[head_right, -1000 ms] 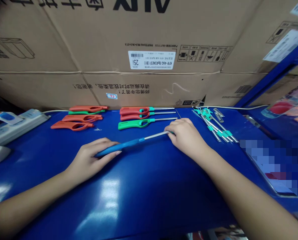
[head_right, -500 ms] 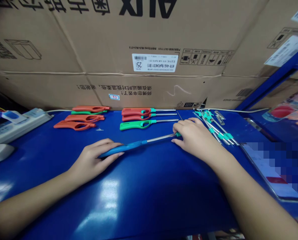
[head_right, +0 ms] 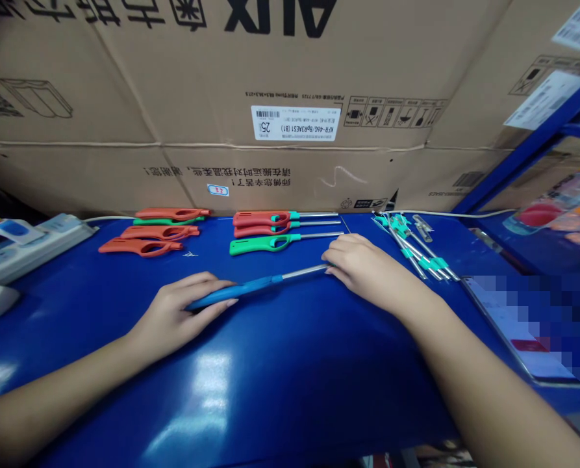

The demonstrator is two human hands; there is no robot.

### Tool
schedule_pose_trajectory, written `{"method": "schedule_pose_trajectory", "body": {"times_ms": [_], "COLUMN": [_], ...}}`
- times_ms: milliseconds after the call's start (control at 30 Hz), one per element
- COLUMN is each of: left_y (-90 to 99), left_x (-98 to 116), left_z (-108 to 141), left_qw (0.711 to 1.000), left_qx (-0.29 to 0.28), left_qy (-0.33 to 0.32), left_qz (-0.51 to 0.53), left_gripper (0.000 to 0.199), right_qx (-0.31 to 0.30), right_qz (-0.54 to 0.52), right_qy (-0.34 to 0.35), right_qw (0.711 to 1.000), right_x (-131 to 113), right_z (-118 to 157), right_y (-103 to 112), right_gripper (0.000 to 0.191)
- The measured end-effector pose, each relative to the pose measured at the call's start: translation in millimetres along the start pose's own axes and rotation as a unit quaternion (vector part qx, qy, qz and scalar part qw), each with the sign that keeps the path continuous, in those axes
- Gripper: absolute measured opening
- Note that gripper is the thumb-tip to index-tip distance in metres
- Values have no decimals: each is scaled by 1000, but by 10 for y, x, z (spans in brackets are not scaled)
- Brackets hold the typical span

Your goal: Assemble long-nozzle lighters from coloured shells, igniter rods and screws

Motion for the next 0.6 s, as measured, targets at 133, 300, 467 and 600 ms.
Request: {"method": "schedule_pose_trajectory", "body": {"times_ms": [133, 300, 467, 600], "left_y": [21, 54, 60, 78], "left_x": [12, -14, -68, -101], "left_z": [-31, -64, -69, -77], "left_qw": [999, 995, 990, 986], "left_qx": [-13, -18, -18, -6], "left_qy": [20, 68, 112, 143], "left_qz": [35, 75, 79, 81], "left_gripper": [17, 23, 31, 35], "right_qx": [13, 53, 145, 210], "right_qz": [-66, -113, -83, -133], "right_qy": [-1, -22, -84, -226], "right_qw": [998, 992, 982, 942], "right_x": [-20, -139, -115, 85], "right_z": [-10, -49, -58, -23], "right_y": [29, 166, 333, 329], "right_gripper": [14, 21, 44, 37]}}
Point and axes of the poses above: each hand's wrist, its own z-axis away from the middle knuckle, its own y-axis out of the back of the hand, x = y × z, the point moved 4 cm from there along -z, towards the middle knuckle, and after that the axes turned 9 degrees about x, right-handed, at the moved point
